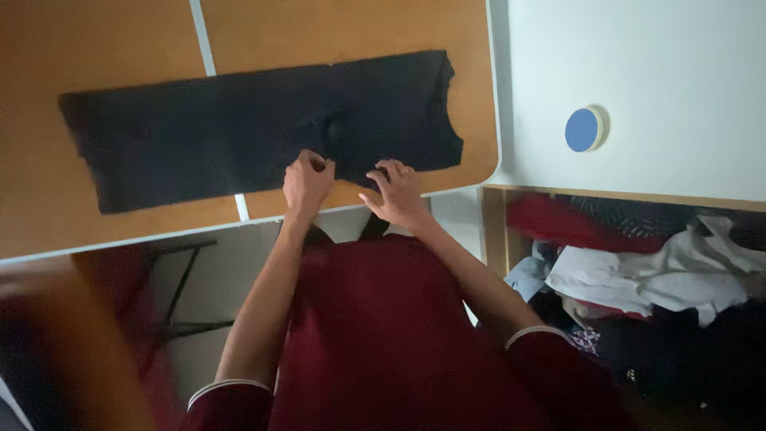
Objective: The person folds a black t-shirt on a wooden table. They smooth the fabric, fold the sides inward, and then fold the shirt in half multiple times to create a compact bundle.
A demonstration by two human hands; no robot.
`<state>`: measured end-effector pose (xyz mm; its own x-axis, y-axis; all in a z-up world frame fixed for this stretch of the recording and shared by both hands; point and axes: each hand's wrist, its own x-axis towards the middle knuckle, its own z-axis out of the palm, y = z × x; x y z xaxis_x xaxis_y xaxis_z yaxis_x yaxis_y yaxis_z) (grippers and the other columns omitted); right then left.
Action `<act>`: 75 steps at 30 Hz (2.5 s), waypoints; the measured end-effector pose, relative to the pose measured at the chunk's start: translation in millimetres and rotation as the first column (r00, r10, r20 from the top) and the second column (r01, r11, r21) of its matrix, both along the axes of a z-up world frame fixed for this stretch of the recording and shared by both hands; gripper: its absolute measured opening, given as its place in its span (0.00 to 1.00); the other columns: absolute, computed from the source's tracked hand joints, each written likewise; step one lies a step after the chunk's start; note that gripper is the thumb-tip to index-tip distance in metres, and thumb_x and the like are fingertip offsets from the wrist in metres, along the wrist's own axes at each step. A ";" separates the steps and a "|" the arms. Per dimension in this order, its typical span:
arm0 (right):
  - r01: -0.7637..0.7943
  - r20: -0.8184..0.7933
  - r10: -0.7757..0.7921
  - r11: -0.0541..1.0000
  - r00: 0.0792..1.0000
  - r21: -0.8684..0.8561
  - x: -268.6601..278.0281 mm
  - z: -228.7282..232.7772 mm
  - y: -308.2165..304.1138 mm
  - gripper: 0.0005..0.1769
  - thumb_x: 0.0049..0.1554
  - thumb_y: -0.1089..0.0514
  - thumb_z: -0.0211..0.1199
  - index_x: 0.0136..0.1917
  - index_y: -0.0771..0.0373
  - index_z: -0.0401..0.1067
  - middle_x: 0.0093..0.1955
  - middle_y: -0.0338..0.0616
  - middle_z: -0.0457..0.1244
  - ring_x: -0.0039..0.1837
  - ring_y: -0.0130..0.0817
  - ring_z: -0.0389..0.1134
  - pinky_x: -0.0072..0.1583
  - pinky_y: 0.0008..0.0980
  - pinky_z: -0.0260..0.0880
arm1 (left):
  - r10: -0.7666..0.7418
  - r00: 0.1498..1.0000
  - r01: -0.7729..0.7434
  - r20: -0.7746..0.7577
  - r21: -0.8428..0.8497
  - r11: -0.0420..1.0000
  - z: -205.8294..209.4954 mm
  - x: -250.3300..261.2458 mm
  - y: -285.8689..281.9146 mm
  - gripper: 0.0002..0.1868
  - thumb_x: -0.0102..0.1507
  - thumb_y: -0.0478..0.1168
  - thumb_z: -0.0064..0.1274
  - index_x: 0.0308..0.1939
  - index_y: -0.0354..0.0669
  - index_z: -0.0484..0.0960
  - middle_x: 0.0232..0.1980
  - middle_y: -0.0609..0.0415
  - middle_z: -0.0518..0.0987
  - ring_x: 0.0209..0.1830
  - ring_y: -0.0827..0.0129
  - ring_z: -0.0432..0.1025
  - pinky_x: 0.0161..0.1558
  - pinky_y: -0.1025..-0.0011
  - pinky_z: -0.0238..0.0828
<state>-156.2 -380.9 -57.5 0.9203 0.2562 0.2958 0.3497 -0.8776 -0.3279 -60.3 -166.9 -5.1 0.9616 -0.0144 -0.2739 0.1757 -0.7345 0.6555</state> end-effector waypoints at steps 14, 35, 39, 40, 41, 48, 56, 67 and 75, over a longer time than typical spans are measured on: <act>0.186 -0.136 -0.184 0.983 0.973 -0.004 50.5 15.0 33.7 0.37 0.53 0.47 0.73 0.68 0.63 0.63 0.63 0.52 0.60 0.65 0.48 0.62 0.62 0.52 0.61 | -0.220 0.972 0.192 -0.085 -0.253 0.948 7.4 24.4 -8.9 0.17 0.67 0.38 0.51 0.58 0.46 0.86 0.39 0.44 0.86 0.32 0.69 0.76 0.34 0.68 0.74; 0.307 -0.110 -0.289 0.842 0.951 0.443 49.0 52.8 -43.6 0.13 0.49 0.65 0.68 0.49 0.63 0.74 0.54 0.49 0.69 0.60 0.45 0.70 0.61 0.44 0.70 | -0.577 0.745 0.627 0.334 -0.054 0.777 53.8 109.0 6.2 0.07 0.63 0.37 0.62 0.44 0.41 0.87 0.48 0.43 0.79 0.47 0.53 0.76 0.48 0.58 0.76; 0.480 -0.257 -0.407 0.691 0.876 0.541 106.1 35.7 -55.9 0.07 0.55 0.64 0.68 0.47 0.67 0.74 0.41 0.50 0.68 0.40 0.37 0.70 0.44 0.34 0.69 | -0.439 0.857 0.481 0.271 -0.115 0.869 26.8 140.7 -15.5 0.12 0.65 0.40 0.61 0.47 0.35 0.84 0.48 0.42 0.79 0.46 0.55 0.77 0.47 0.59 0.76; 0.514 -0.303 -0.415 0.681 0.858 0.521 117.0 30.5 -59.5 0.07 0.58 0.63 0.68 0.47 0.67 0.72 0.40 0.50 0.67 0.40 0.37 0.68 0.43 0.34 0.68 | -0.415 0.853 0.465 0.316 -0.101 0.879 20.1 146.2 -21.7 0.11 0.66 0.40 0.61 0.46 0.34 0.84 0.47 0.42 0.80 0.46 0.53 0.77 0.48 0.58 0.76; 0.548 -0.349 -0.423 0.671 0.836 0.499 127.0 25.6 -62.9 0.08 0.61 0.62 0.68 0.46 0.68 0.71 0.38 0.50 0.66 0.39 0.37 0.66 0.43 0.33 0.67 | -0.391 0.847 0.448 0.361 -0.088 0.890 13.9 151.5 -27.7 0.11 0.66 0.40 0.62 0.45 0.34 0.85 0.46 0.43 0.80 0.47 0.52 0.77 0.49 0.57 0.75; 0.561 -0.325 -0.457 0.679 0.828 0.475 173.3 1.4 -76.4 0.08 0.63 0.59 0.65 0.49 0.66 0.73 0.41 0.47 0.71 0.40 0.30 0.73 0.43 0.29 0.75 | -0.338 0.928 0.348 0.155 -0.039 0.937 -19.5 172.2 -38.7 0.13 0.65 0.42 0.60 0.46 0.34 0.84 0.43 0.43 0.80 0.38 0.55 0.77 0.41 0.58 0.75; 0.662 -0.390 -0.535 0.585 0.749 0.468 180.3 8.0 -73.6 0.06 0.63 0.60 0.65 0.50 0.67 0.75 0.39 0.47 0.70 0.40 0.32 0.72 0.44 0.32 0.73 | -0.244 0.958 0.250 0.147 -0.019 0.968 -21.2 166.9 -44.8 0.12 0.66 0.41 0.58 0.45 0.35 0.83 0.42 0.45 0.79 0.37 0.57 0.77 0.39 0.60 0.76; 0.689 -0.231 -0.663 0.594 0.712 0.415 144.9 6.9 -70.5 0.07 0.65 0.60 0.64 0.53 0.66 0.76 0.44 0.47 0.71 0.42 0.30 0.72 0.44 0.28 0.71 | -0.231 0.958 0.230 0.170 0.026 0.973 20.4 143.2 -37.1 0.14 0.68 0.46 0.58 0.47 0.37 0.82 0.40 0.46 0.83 0.37 0.56 0.80 0.38 0.59 0.77; 0.785 -0.626 -0.482 0.281 0.612 0.552 81.1 9.5 -60.8 0.11 0.64 0.59 0.59 0.57 0.66 0.76 0.34 0.41 0.70 0.30 0.22 0.66 0.31 0.24 0.63 | -0.170 0.979 0.172 -0.111 0.002 0.985 45.3 87.8 -19.2 0.20 0.65 0.53 0.59 0.49 0.41 0.85 0.40 0.48 0.86 0.39 0.58 0.83 0.42 0.61 0.78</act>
